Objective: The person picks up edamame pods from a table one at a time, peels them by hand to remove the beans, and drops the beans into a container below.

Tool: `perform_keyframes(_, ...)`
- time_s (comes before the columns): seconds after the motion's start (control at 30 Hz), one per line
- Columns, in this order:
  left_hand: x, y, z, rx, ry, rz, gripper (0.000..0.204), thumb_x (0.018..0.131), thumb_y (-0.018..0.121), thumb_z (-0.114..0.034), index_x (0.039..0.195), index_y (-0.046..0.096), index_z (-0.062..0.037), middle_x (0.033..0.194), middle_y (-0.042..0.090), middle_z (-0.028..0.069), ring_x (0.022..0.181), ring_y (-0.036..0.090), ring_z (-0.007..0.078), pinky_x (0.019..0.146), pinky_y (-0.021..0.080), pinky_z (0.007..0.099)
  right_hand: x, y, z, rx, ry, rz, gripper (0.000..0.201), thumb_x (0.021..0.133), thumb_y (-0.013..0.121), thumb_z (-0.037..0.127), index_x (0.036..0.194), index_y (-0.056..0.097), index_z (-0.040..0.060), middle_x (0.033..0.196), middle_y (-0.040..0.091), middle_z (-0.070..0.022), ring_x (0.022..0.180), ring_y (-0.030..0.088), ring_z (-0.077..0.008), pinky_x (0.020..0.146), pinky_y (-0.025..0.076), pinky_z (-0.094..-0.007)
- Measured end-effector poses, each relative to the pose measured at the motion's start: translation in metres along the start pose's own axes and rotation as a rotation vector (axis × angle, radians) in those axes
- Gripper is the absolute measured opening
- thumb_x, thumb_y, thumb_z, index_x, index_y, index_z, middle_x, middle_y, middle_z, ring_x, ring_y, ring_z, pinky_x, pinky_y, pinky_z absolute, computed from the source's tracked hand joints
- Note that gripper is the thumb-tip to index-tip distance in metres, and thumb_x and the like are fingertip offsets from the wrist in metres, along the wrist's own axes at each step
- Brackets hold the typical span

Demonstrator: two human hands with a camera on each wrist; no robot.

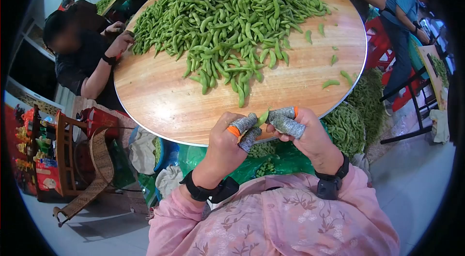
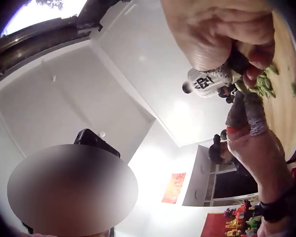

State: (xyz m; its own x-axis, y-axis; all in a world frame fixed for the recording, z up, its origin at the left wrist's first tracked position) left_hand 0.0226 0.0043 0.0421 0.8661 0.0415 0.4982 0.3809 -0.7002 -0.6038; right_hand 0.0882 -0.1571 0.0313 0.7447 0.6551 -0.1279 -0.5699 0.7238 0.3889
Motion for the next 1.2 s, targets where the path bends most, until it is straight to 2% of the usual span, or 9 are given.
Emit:
perform_keyframes(0.43, -0.004, 0.002, -0.001, 0.097, 0.219, 0.057, 0.030, 0.061, 0.067, 0.003, 0.090, 0.060, 0.0002, 0.077, 0.056, 0.0089, 0.065, 0.052, 0.0236, 0.055, 0.044, 0.0307, -0.003, -0.001, -0.002, 0.050, 0.066, -0.008, 0.012, 0.083, 0.053, 0.013, 0.083, 0.060, 0.0028, 0.071, 0.058, 0.0009, 0.055, 0.044, -0.0030, 0.049, 0.036, -0.0162)
perform_keyframes(0.53, -0.006, 0.003, -0.003, 0.066, 0.201, 0.076, 0.029, 0.061, 0.067, 0.003, 0.090, 0.060, -0.0001, 0.078, 0.056, 0.0094, 0.066, 0.054, 0.0238, 0.056, 0.044, 0.0305, -0.002, -0.003, -0.004, -0.035, 0.056, -0.008, 0.012, 0.082, 0.054, 0.013, 0.082, 0.060, 0.0028, 0.070, 0.058, 0.0012, 0.055, 0.044, -0.0029, 0.050, 0.036, -0.0164)
perform_keyframes(0.73, -0.014, 0.010, -0.003, -0.147, -0.089, 0.117, 0.027, 0.061, 0.067, 0.003, 0.086, 0.058, -0.0001, 0.078, 0.056, 0.0115, 0.067, 0.056, 0.0251, 0.060, 0.046, 0.0298, -0.001, -0.005, -0.016, -0.002, -0.025, 0.002, 0.013, 0.079, 0.058, 0.014, 0.082, 0.060, 0.0006, 0.072, 0.060, -0.0044, 0.057, 0.050, -0.0053, 0.050, 0.036, -0.0164)
perform_keyframes(0.83, -0.011, 0.010, -0.007, -0.001, -0.057, 0.092, 0.025, 0.065, 0.065, 0.000, 0.089, 0.057, 0.0005, 0.078, 0.055, 0.0117, 0.067, 0.056, 0.0250, 0.060, 0.045, 0.0297, -0.001, -0.001, -0.017, 0.039, -0.095, -0.010, 0.014, 0.079, 0.058, 0.014, 0.082, 0.060, 0.0005, 0.072, 0.060, -0.0045, 0.058, 0.050, -0.0055, 0.050, 0.036, -0.0169)
perform_keyframes(0.9, -0.006, 0.009, -0.011, 0.379, 0.143, 0.127, 0.023, 0.070, 0.062, -0.004, 0.091, 0.055, 0.0011, 0.078, 0.054, 0.0114, 0.068, 0.056, 0.0250, 0.058, 0.045, 0.0302, -0.001, 0.000, -0.014, -0.026, -0.126, -0.059, 0.016, 0.078, 0.059, 0.016, 0.082, 0.060, 0.0003, 0.073, 0.060, -0.0043, 0.058, 0.050, -0.0060, 0.051, 0.036, -0.0172)
perform_keyframes(0.93, -0.006, 0.009, -0.010, 0.379, 0.145, 0.126, 0.023, 0.070, 0.062, -0.004, 0.091, 0.055, 0.0011, 0.078, 0.054, 0.0114, 0.068, 0.056, 0.0250, 0.058, 0.045, 0.0302, -0.001, -0.002, -0.012, -0.027, -0.127, -0.059, 0.016, 0.078, 0.059, 0.016, 0.082, 0.060, 0.0003, 0.073, 0.060, -0.0043, 0.058, 0.050, -0.0060, 0.051, 0.036, -0.0172)
perform_keyframes(1.03, -0.013, 0.014, -0.002, 0.315, 0.128, 0.201, 0.016, 0.075, 0.059, -0.008, 0.089, 0.055, 0.0004, 0.076, 0.055, 0.0106, 0.066, 0.055, 0.0226, 0.059, 0.043, 0.0294, -0.002, -0.007, -0.009, -0.074, 0.060, 0.006, 0.018, 0.078, 0.059, 0.017, 0.084, 0.059, -0.0002, 0.074, 0.060, -0.0045, 0.060, 0.051, -0.0069, 0.051, 0.036, -0.0175)
perform_keyframes(1.1, -0.019, 0.018, 0.002, -0.245, -0.210, 0.253, 0.011, 0.079, 0.056, -0.009, 0.086, 0.055, -0.0005, 0.072, 0.054, 0.0080, 0.063, 0.052, 0.0172, 0.058, 0.041, 0.0267, -0.005, -0.002, -0.009, 0.029, -0.047, 0.062, 0.016, 0.079, 0.058, 0.014, 0.085, 0.059, -0.0014, 0.078, 0.061, -0.0060, 0.065, 0.055, -0.0099, 0.056, 0.042, -0.0198)
perform_keyframes(1.2, -0.021, 0.018, 0.002, -0.433, -0.261, 0.214, 0.010, 0.077, 0.055, -0.007, 0.084, 0.053, -0.0001, 0.064, 0.052, 0.0102, 0.055, 0.050, 0.0225, 0.053, 0.040, 0.0298, -0.001, -0.002, -0.020, 0.100, -0.145, 0.062, 0.015, 0.080, 0.057, 0.011, 0.086, 0.058, -0.0026, 0.081, 0.061, -0.0075, 0.072, 0.059, -0.0133, 0.064, 0.048, -0.0241)
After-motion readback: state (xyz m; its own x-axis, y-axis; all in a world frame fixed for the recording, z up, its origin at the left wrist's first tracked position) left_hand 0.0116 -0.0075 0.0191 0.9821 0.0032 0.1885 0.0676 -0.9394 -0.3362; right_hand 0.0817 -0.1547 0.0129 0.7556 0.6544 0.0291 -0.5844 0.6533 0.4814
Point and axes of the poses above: each hand's wrist, its own x-axis towards the middle knuckle, its own y-axis out of the palm, z = x × y, the point moved 1 cm from there along x, towards the middle knuckle
